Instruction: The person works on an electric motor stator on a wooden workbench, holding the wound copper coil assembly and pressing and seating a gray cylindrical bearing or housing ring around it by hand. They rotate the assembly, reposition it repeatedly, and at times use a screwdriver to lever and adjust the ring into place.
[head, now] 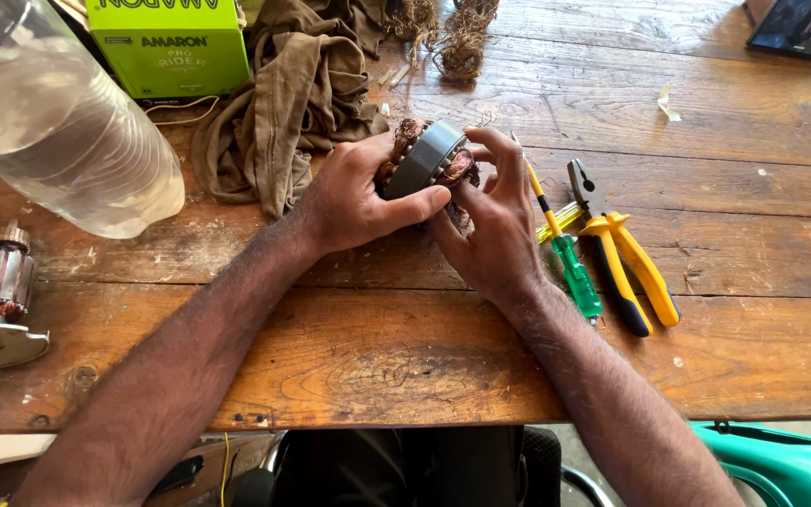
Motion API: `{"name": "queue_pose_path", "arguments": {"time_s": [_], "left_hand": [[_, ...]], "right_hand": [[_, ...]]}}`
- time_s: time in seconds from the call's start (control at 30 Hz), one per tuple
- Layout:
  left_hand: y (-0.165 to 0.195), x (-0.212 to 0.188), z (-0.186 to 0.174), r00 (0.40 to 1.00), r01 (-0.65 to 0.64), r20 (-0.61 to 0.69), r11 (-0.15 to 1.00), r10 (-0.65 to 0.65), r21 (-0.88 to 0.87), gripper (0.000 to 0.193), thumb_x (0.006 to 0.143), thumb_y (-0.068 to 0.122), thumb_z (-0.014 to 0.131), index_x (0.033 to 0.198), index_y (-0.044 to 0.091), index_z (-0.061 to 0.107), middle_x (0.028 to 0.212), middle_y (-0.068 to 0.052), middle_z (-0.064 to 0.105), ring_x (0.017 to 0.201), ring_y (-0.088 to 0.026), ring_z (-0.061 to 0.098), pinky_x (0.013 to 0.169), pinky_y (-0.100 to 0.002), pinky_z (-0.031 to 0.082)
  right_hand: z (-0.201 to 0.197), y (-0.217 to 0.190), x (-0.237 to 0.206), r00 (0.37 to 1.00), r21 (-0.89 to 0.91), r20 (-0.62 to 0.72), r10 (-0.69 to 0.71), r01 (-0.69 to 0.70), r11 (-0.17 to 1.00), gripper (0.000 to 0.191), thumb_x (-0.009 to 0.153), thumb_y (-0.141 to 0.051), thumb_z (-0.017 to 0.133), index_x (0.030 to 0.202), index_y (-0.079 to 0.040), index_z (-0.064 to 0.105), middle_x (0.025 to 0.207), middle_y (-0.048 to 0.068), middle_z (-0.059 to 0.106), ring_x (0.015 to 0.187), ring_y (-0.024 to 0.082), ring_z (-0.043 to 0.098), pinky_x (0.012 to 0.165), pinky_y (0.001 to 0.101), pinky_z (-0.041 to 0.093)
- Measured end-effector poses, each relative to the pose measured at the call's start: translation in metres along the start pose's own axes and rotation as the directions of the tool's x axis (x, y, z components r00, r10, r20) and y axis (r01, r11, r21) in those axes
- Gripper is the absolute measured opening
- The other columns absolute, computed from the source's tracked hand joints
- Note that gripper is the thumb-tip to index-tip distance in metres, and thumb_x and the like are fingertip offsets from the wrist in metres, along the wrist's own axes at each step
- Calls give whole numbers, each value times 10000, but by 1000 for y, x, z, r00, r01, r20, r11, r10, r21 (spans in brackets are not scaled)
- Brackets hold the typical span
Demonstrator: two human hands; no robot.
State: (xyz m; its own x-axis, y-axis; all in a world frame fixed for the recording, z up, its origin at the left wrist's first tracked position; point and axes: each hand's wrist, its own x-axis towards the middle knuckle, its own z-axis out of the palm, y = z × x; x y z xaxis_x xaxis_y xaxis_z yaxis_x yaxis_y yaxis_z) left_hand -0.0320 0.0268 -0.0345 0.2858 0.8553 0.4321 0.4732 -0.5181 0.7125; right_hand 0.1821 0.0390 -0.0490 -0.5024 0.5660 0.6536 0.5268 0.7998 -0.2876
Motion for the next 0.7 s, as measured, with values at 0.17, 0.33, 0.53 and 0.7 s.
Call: {"name": "queue_pose_path", "arguments": {"time_s": [0.17,0.33,0.53,0.7], "left_hand": [[0,-1,0,1000,-23,-18,1000,23,-4,561,891,527,679,1191,53,707,933,-90,727,833,-176,758,711,-330,634],[1,-1,-1,1000,-20,-14,1000,19,-7,564,890,531,680,1178,47,704,921,-82,728,825,-173,757,701,-329,632],[-3,-1,0,1000,-14,-9,1000,14,3,566,892,536,683,1160,39,700,903,-78,727,795,-166,751,668,-322,632],[-12,-1,-1,1000,-14,21,999,15,-46,591,890,551,681,1184,38,707,892,-64,728,781,-162,740,658,-318,628]], "right_hand": [[0,-1,0,1000,8,-6,2,-2,1000,346,882,-110,780,1217,-39,727,1475,174,428,1257,296,557,830,392,502],[0,-1,0,1000,10,0,6,-6,1000,337,898,-109,778,1223,-38,728,1481,173,421,1260,295,555,837,388,507],[-1,-2,1,1000,17,3,8,-8,1000,349,899,-102,775,1237,-30,724,1478,176,419,1261,297,556,829,383,509],[-1,-2,-1,1000,21,-6,2,-2,1000,314,892,-108,787,1191,-35,721,1484,177,417,1265,304,546,857,400,506]]}}
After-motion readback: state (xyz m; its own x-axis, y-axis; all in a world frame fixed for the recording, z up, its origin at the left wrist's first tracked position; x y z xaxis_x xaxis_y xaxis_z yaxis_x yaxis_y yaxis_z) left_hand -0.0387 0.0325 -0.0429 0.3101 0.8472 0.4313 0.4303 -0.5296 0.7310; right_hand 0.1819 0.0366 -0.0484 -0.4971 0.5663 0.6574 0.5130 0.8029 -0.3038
